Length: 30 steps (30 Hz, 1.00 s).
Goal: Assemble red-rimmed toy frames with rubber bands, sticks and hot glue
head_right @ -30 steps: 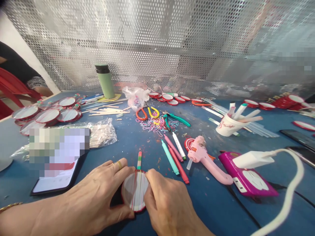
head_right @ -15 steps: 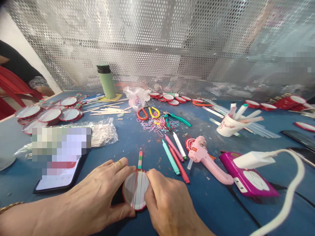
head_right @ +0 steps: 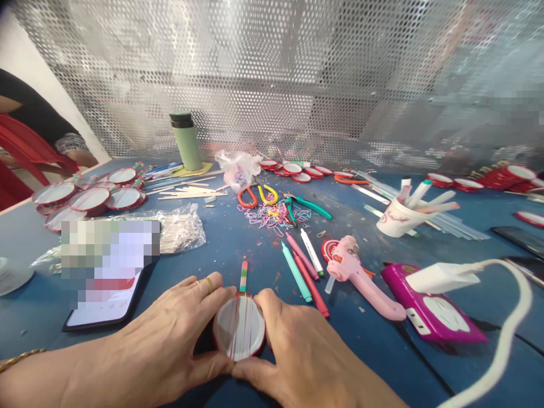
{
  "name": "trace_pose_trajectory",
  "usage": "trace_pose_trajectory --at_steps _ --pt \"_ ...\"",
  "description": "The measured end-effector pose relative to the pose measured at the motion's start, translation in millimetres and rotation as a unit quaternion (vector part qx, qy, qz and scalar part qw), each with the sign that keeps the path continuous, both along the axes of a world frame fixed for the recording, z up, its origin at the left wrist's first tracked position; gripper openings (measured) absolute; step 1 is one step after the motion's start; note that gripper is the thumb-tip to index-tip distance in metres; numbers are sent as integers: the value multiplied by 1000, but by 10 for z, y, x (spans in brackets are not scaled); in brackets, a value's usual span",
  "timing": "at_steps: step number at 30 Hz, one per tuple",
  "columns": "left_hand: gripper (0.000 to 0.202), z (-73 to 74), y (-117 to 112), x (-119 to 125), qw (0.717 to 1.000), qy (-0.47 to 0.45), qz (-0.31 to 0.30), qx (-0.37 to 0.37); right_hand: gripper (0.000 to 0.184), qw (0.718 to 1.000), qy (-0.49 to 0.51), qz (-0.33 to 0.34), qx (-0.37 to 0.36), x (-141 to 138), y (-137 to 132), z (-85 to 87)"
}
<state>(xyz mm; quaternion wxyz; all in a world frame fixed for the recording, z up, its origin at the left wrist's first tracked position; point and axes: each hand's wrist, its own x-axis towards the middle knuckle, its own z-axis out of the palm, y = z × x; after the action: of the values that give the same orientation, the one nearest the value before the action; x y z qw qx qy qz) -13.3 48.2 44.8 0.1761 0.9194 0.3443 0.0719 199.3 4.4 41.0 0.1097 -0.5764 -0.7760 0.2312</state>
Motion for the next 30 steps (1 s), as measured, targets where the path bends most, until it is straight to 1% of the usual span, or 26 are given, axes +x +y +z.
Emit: trace_pose_trajectory --at_steps 4,7,16,20,30 --pt "42 25 -7 9 1000 -2 0 -9 33 998 -9 -20 -66 36 41 23" --pt "43 37 -6 19 1000 1 5 -16 34 996 -5 -24 -80 45 53 23" --pt "35 63 4 21 999 -7 3 -49 37 999 11 -2 -50 76 31 -62" --pt "31 69 8 24 999 -10 0 -53 39 999 11 8 -41 73 24 -74" --pt "36 53 6 16 998 -16 6 -57 40 1000 4 20 -16 53 34 -76"
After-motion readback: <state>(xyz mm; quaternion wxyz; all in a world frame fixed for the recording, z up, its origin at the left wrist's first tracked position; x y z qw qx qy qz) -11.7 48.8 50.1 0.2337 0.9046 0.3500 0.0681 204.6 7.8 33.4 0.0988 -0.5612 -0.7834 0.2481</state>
